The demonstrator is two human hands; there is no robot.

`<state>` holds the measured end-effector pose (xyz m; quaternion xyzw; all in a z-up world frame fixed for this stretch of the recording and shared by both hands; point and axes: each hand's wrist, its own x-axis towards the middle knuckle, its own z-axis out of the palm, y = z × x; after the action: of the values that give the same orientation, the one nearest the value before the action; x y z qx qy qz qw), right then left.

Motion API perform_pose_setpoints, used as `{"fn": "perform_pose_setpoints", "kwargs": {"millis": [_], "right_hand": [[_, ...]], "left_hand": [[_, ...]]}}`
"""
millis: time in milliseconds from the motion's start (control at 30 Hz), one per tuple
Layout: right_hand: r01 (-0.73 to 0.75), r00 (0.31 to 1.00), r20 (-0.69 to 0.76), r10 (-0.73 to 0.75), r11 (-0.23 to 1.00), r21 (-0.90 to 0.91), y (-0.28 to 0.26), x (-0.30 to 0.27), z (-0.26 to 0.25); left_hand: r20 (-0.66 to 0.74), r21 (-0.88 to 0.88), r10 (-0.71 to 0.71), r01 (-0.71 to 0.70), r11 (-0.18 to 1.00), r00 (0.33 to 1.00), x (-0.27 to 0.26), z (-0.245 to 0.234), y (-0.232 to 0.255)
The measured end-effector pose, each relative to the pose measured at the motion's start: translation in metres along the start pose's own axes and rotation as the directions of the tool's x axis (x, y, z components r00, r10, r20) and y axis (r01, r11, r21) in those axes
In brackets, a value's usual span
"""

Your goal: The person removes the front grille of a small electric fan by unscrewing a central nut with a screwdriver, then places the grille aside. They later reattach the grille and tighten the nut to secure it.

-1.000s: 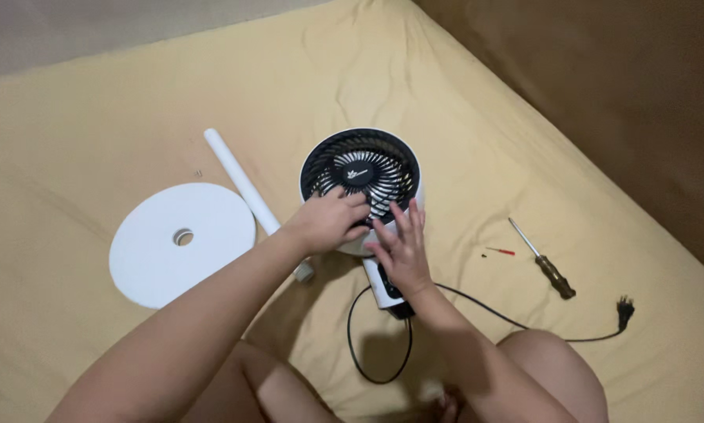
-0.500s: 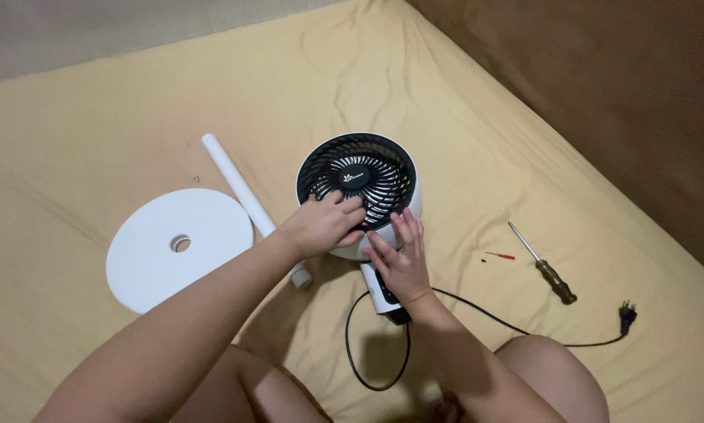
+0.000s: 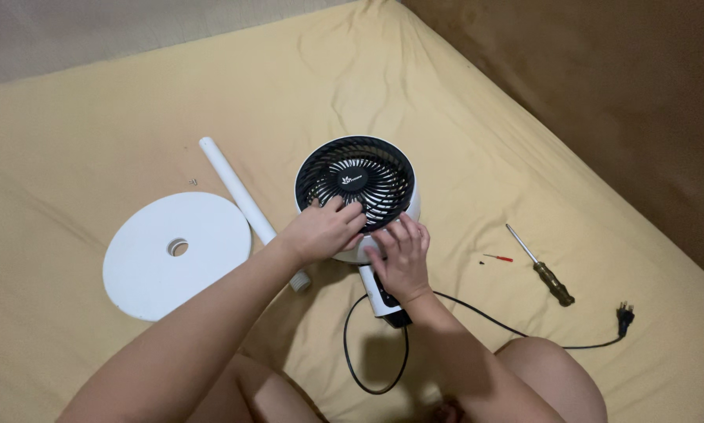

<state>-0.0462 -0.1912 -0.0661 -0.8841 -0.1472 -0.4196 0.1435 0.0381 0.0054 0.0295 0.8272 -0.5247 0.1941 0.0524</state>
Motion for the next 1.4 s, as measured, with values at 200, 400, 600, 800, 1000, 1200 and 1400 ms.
{"fn": "perform_pose_setpoints", "kwargs": {"millis": [200,400,600,800,1000,1200,1400], "right_hand": [[-0.032,0.999,0.03,0.032,0.999,-0.006,0.002,0.009,-0.008],[-0.094,0.996,0.0,0.095,0.991,0.099,-0.006,0.022,-0.016],[0.054,0.996,0.053,-0.065,0.98,0.189,0.01,0.057,-0.047],[0.533,0.801,0.279,-0.529,0.843,0.069,0.033,0.126,-0.067],[0.765,0.52,0.325,-0.79,0.6,0.235,0.034,0.148,-0.055],[0.881,0.372,0.345,-0.862,0.445,0.163,0.05,0.15,-0.044],[0.859,0.378,0.483,-0.79,0.493,0.134,0.047,0.159,-0.046]], "left_hand": [[-0.045,-0.015,-0.027,0.026,1.0,0.999,0.003,0.004,0.002],[-0.08,0.024,-0.005,0.007,1.0,0.997,-0.001,0.007,0.001],[-0.015,-0.003,0.042,-0.042,0.999,0.999,-0.01,0.007,0.0],[-0.013,0.006,0.05,-0.05,0.999,0.999,-0.01,0.012,-0.001],[-0.087,0.03,0.026,-0.024,0.999,0.996,-0.012,0.02,-0.001],[-0.289,-0.179,-0.374,0.334,0.925,0.881,-0.033,0.035,0.005],[0.28,-0.956,-0.846,0.211,-0.203,0.454,-0.032,0.05,0.012]]}}
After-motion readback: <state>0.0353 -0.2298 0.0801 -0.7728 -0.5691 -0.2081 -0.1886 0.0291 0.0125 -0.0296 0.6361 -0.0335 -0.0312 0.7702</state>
